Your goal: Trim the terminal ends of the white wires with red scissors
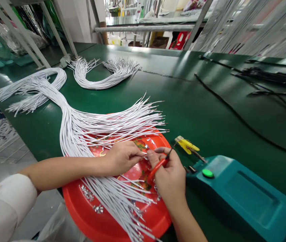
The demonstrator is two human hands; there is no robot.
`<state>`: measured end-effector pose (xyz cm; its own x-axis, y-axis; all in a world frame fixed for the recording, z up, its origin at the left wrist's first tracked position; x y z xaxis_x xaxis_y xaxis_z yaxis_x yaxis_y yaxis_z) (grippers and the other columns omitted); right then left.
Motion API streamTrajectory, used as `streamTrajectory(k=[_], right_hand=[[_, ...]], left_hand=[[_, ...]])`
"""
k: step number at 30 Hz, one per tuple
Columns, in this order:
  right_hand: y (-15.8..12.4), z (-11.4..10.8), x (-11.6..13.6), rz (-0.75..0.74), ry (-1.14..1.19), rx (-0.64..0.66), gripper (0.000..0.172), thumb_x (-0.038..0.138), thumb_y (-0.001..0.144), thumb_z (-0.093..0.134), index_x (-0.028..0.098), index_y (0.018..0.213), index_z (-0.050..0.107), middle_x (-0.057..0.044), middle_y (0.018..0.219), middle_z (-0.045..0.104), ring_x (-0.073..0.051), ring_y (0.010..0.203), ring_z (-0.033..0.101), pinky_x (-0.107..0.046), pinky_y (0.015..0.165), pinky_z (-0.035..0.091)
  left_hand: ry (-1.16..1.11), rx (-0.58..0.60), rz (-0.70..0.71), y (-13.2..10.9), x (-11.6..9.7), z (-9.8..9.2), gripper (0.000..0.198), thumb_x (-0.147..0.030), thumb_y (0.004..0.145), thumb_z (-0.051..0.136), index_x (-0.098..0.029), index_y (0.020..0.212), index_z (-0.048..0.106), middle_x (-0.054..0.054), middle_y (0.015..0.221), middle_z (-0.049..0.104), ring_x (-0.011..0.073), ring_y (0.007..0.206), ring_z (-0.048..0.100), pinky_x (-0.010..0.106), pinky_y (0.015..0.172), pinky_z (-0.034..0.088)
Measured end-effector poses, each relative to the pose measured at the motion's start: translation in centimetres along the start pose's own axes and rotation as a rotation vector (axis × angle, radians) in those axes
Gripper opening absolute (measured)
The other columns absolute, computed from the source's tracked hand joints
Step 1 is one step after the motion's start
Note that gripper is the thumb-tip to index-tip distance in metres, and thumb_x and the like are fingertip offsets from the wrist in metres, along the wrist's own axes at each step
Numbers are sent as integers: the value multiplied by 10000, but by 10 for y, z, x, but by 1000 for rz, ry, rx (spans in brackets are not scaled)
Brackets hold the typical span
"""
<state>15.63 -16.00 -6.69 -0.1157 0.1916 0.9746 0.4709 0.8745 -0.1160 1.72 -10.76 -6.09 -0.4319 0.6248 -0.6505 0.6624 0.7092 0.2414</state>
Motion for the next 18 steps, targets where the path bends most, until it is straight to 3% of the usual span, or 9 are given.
streamTrajectory(k=[7, 18], right_hand=[[1, -1, -7, -159, -183, 37, 250, 375, 658, 691, 216, 800, 560, -10, 726, 632, -171, 676, 601, -296, 596, 484], [3, -5, -8, -200, -344, -44, 213, 377, 686, 652, 216, 802, 574, -11, 712, 645, -153, 583, 589, -268, 537, 456]], left_hand=[[-35, -17, -110, 2, -2, -4, 173, -209, 830, 519, -150, 825, 681, 42, 801, 675, 137, 763, 586, 246, 707, 438], [-394, 130, -387, 4, 6, 2, 204, -285, 814, 549, -145, 842, 694, 18, 737, 677, 113, 689, 574, 232, 643, 427]])
Point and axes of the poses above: each hand's wrist, its own y-axis towards the middle knuckle, its own z-axis out of the palm, x = y × z, the point moved 2 cm from there along y, towards the middle knuckle
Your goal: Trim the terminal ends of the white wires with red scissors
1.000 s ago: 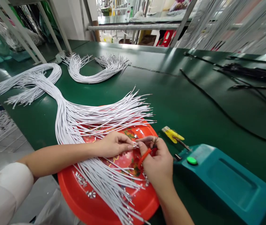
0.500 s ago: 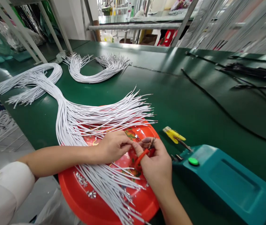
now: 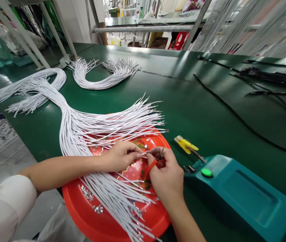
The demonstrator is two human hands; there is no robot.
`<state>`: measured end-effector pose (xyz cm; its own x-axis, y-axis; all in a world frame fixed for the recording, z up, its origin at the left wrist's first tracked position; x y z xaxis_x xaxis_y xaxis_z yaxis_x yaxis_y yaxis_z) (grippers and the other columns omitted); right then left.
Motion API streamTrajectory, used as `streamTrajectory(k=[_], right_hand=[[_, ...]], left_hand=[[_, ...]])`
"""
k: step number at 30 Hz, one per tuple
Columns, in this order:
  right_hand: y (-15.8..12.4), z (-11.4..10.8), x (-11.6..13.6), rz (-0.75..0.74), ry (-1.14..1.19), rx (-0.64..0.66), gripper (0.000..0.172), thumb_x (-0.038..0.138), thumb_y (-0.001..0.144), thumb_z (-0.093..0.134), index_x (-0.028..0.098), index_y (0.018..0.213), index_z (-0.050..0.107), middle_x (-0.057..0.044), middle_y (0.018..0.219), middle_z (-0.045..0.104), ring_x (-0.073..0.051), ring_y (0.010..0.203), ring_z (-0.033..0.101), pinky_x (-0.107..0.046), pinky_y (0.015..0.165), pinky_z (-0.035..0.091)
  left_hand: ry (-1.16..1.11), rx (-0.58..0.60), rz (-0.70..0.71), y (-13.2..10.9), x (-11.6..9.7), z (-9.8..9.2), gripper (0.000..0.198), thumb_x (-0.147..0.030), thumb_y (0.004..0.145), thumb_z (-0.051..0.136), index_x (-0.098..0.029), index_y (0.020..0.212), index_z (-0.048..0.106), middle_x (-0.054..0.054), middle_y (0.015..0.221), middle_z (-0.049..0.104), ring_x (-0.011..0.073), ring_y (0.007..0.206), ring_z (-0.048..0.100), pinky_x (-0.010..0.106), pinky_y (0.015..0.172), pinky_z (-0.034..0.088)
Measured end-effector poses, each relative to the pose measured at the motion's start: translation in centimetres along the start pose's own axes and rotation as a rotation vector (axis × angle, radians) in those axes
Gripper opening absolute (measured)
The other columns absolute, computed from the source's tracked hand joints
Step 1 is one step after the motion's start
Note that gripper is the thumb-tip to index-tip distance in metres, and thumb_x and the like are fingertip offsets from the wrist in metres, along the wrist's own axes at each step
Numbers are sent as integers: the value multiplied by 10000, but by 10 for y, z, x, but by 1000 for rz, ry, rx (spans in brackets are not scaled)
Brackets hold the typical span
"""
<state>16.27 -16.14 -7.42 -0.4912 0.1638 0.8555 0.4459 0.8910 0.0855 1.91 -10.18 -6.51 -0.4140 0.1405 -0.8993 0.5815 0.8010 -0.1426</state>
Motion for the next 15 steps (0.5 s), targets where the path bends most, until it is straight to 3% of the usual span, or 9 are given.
streamTrajectory(k=[6, 11, 15], right_hand=[[-1, -1, -4, 123, 54, -93, 351, 475, 682, 674, 212, 894, 580, 1, 650, 610, -167, 563, 580, -297, 548, 464], [0, 3, 4, 90, 346, -36, 301, 372, 692, 678, 220, 911, 539, -54, 854, 683, -207, 791, 658, -353, 703, 520], [-1, 3, 9, 32, 383, 1, 323, 356, 655, 713, 216, 898, 552, -41, 837, 686, -203, 802, 662, -375, 755, 528]], left_hand=[[-49, -68, 1, 5, -4, -8, 207, -260, 814, 546, -133, 891, 690, 49, 837, 701, 117, 723, 589, 239, 661, 441], [86, -117, 93, 4, -11, -12, 222, -274, 831, 526, -143, 890, 695, 52, 847, 700, 124, 733, 589, 251, 690, 444], [122, -34, 81, 1, -9, -8, 190, -227, 826, 525, -153, 876, 693, 29, 785, 690, 108, 684, 573, 232, 662, 441]])
Point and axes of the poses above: each hand's wrist, its own y-axis towards the middle knuckle, its own z-axis out of the palm, x = y × z, the point moved 2 cm from there along y, towards the middle knuckle
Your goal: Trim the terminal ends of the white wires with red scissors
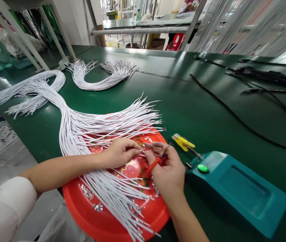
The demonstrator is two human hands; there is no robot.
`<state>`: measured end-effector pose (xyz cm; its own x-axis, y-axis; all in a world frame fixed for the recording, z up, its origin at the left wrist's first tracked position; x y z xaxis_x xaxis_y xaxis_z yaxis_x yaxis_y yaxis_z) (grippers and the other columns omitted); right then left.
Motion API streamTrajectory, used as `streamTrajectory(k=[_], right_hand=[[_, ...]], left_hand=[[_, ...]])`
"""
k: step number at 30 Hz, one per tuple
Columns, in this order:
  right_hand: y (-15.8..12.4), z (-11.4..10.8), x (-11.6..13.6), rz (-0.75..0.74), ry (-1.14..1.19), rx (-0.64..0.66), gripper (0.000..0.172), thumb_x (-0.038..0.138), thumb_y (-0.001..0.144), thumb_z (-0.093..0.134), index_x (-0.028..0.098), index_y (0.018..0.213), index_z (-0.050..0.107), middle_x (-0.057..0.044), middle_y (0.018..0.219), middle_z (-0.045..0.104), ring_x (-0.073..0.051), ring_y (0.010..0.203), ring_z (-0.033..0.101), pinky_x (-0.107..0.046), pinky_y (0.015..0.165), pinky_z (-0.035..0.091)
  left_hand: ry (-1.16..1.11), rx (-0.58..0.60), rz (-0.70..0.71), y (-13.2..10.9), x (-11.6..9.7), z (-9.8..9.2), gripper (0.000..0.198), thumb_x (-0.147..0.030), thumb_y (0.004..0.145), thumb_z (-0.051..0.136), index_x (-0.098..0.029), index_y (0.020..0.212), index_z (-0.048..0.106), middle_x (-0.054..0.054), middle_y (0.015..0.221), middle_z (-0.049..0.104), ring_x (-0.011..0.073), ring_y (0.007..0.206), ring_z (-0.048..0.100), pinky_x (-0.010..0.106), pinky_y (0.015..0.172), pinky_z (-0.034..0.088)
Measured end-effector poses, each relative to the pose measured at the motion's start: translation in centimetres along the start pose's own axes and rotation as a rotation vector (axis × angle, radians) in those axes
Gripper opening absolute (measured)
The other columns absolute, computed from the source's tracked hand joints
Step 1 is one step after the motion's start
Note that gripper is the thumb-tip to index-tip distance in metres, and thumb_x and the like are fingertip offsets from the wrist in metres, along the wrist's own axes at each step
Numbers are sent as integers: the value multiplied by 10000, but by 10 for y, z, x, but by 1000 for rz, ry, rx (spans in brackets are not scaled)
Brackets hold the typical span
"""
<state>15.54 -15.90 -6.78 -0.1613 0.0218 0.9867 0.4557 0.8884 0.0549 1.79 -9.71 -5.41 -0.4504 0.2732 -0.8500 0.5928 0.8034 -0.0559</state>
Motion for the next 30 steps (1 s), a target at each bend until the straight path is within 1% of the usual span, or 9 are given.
streamTrajectory(k=[4, 8, 14, 16, 19, 22, 25, 28, 30], right_hand=[[-2, -1, -2, -51, -94, -14, 252, 349, 660, 707, 218, 812, 553, -20, 778, 664, -186, 734, 645, -349, 698, 527], [-3, -1, -6, -58, -155, -35, 239, 340, 667, 702, 225, 777, 525, -14, 823, 656, -191, 788, 632, -362, 752, 498], [1, -3, -4, -17, -63, -171, 255, 371, 671, 704, 226, 787, 529, -7, 771, 628, -177, 719, 606, -340, 688, 495], [1, -5, -2, 0, 12, -217, 273, 369, 665, 716, 228, 801, 526, -6, 771, 631, -172, 706, 607, -327, 666, 496], [2, -6, 0, 31, 94, -255, 289, 364, 665, 722, 229, 815, 515, 3, 769, 639, -142, 619, 587, -295, 604, 484], [4, -7, -1, 63, 163, -274, 315, 358, 643, 739, 226, 811, 508, 22, 735, 633, -109, 541, 548, -256, 537, 457], [5, -6, -1, 76, 225, -275, 359, 369, 600, 766, 218, 802, 510, 43, 678, 616, -97, 506, 533, -230, 490, 439], [6, -6, -1, 69, 258, -275, 381, 370, 569, 782, 208, 792, 519, 56, 631, 600, -86, 489, 522, -215, 480, 437], [6, -6, -1, 60, 281, -277, 384, 359, 556, 787, 204, 784, 520, 55, 624, 602, -84, 491, 526, -211, 483, 441]], left_hand=[[-75, 65, -62, -1, 3, 4, 200, -238, 831, 512, -139, 871, 681, 4, 655, 638, 91, 602, 536, 208, 592, 423], [-118, 72, -127, 0, 4, 5, 218, -252, 840, 484, -125, 823, 660, -16, 566, 574, 82, 543, 507, 205, 556, 406], [-130, -14, -95, 4, 3, -1, 230, -280, 840, 502, -117, 854, 665, -2, 633, 608, 96, 580, 520, 227, 585, 421], [-52, -67, -25, 6, 0, -7, 225, -271, 851, 502, -127, 898, 669, 21, 740, 657, 115, 672, 564, 244, 658, 444], [217, -134, 97, 9, -4, -16, 227, -238, 873, 484, -131, 960, 665, 68, 908, 675, 161, 851, 595, 288, 798, 447], [483, -12, 139, 12, 0, -17, 254, -232, 891, 451, -120, 1012, 645, 102, 966, 657, 202, 926, 593, 329, 842, 447], [614, 119, 184, 11, 5, -14, 265, -241, 881, 471, -128, 1081, 602, 107, 1024, 627, 216, 972, 584, 340, 849, 454], [669, 77, 205, 5, -2, -13, 273, -245, 881, 470, -121, 1099, 575, 112, 1063, 599, 212, 980, 575, 331, 842, 456], [689, 92, 234, -3, -13, -11, 235, -238, 888, 451, -121, 1031, 595, 100, 1027, 608, 201, 951, 580, 313, 817, 458]])
Point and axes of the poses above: each hand's wrist, its own y-axis towards the middle knuckle, its own z-axis out of the palm, x = y × z, the point moved 2 cm from there along y, towards the middle knuckle
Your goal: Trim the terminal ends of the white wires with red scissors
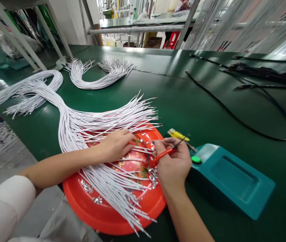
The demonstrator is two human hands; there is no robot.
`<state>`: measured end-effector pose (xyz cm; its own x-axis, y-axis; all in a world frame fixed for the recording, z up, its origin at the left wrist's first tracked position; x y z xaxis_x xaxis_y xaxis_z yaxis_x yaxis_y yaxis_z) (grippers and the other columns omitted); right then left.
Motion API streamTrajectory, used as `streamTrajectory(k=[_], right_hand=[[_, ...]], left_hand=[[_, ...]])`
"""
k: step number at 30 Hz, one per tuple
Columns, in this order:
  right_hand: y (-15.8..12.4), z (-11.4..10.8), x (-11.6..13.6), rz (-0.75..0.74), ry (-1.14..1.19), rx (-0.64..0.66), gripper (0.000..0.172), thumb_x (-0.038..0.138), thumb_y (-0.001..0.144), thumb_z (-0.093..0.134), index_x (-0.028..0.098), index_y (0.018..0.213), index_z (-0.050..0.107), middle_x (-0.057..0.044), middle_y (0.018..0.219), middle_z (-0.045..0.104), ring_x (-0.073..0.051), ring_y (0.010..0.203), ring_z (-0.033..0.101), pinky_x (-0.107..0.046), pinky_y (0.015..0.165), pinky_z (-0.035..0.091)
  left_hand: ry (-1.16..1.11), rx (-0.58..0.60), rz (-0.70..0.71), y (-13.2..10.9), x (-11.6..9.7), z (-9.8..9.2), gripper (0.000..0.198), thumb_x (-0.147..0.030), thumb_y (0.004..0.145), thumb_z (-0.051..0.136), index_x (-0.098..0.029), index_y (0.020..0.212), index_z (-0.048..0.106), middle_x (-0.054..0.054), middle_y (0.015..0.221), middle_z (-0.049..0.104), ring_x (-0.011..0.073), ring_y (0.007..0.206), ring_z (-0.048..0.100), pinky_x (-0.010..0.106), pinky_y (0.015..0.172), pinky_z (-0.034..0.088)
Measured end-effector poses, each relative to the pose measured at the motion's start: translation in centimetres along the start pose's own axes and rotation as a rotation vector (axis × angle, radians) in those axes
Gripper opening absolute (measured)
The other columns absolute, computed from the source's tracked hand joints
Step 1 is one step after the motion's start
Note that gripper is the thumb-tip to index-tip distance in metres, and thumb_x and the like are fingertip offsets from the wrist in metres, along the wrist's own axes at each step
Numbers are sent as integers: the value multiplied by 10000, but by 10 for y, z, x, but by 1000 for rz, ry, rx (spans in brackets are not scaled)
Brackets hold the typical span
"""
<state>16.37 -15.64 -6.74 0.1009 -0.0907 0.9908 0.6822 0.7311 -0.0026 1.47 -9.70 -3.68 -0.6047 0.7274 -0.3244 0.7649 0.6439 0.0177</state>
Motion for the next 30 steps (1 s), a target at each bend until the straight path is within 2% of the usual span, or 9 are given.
streamTrajectory(k=[1, 4, 6, 11, 19, 21, 25, 28, 30], right_hand=[[0, 0, 0, -2, 13, 0, 383, 354, 554, 787, 202, 782, 519, 51, 629, 608, -86, 497, 533, -212, 484, 444], [1, 0, -1, -6, 42, 8, 371, 339, 560, 779, 198, 782, 518, 42, 642, 617, -90, 509, 546, -213, 483, 447], [2, 0, -2, -6, 43, 19, 357, 328, 571, 770, 195, 790, 522, 39, 652, 620, -84, 510, 542, -207, 487, 443], [3, 0, -4, -3, 36, 41, 341, 314, 575, 763, 193, 790, 527, 45, 637, 606, -82, 516, 538, -205, 500, 434], [5, -2, -9, -9, 22, 48, 332, 320, 585, 761, 194, 792, 535, 47, 638, 576, -93, 559, 538, -223, 536, 425], [5, -2, -10, -21, 13, 48, 330, 328, 593, 759, 194, 798, 538, 41, 669, 579, -95, 587, 540, -230, 562, 425], [5, -3, -10, -10, 2, 42, 327, 331, 596, 756, 195, 806, 545, 36, 682, 583, -104, 624, 556, -238, 595, 428], [4, -3, -8, 15, 9, 40, 334, 324, 585, 763, 194, 808, 551, 31, 684, 600, -99, 619, 556, -233, 597, 433], [4, -2, -7, 30, 25, 27, 344, 315, 565, 774, 192, 796, 551, 32, 668, 603, -93, 593, 546, -223, 574, 430]], left_hand=[[8, 37, 39, -3, -7, -3, 219, -243, 889, 447, -126, 981, 608, 89, 989, 619, 194, 918, 588, 302, 790, 460], [79, 276, 173, -16, -22, -4, 237, -300, 873, 479, -129, 820, 633, 78, 822, 646, 188, 742, 605, 287, 641, 451], [139, 360, 243, -23, -24, -2, 214, -271, 860, 491, -125, 789, 630, 83, 773, 648, 187, 697, 599, 281, 589, 426], [209, 310, 264, -32, -9, 3, 156, -127, 847, 436, -119, 871, 590, 88, 857, 635, 177, 737, 579, 282, 610, 403], [358, 182, 109, -42, 14, -10, 177, -186, 883, 387, -119, 962, 530, 88, 927, 587, 184, 790, 542, 303, 692, 407], [419, 187, 97, -40, 19, -9, 194, -156, 890, 360, -112, 959, 536, 101, 916, 590, 190, 782, 543, 308, 675, 410], [468, 216, 161, -33, 25, -4, 200, -98, 880, 359, -106, 887, 559, 119, 851, 597, 197, 761, 551, 305, 619, 402], [475, 175, 223, -30, 24, -4, 187, -96, 885, 367, -106, 876, 554, 120, 839, 600, 198, 774, 559, 300, 624, 401], [481, 145, 195, -28, 25, -9, 187, -99, 892, 357, -104, 898, 544, 114, 832, 601, 194, 757, 563, 290, 593, 392]])
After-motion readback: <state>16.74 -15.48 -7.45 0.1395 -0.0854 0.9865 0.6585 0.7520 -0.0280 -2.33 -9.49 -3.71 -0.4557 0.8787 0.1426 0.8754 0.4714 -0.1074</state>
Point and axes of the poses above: each hand's wrist, its own y-axis towards the middle knuckle, its own z-axis out of the palm, x = y × z, the point moved 2 cm from there along y, towards the middle knuckle
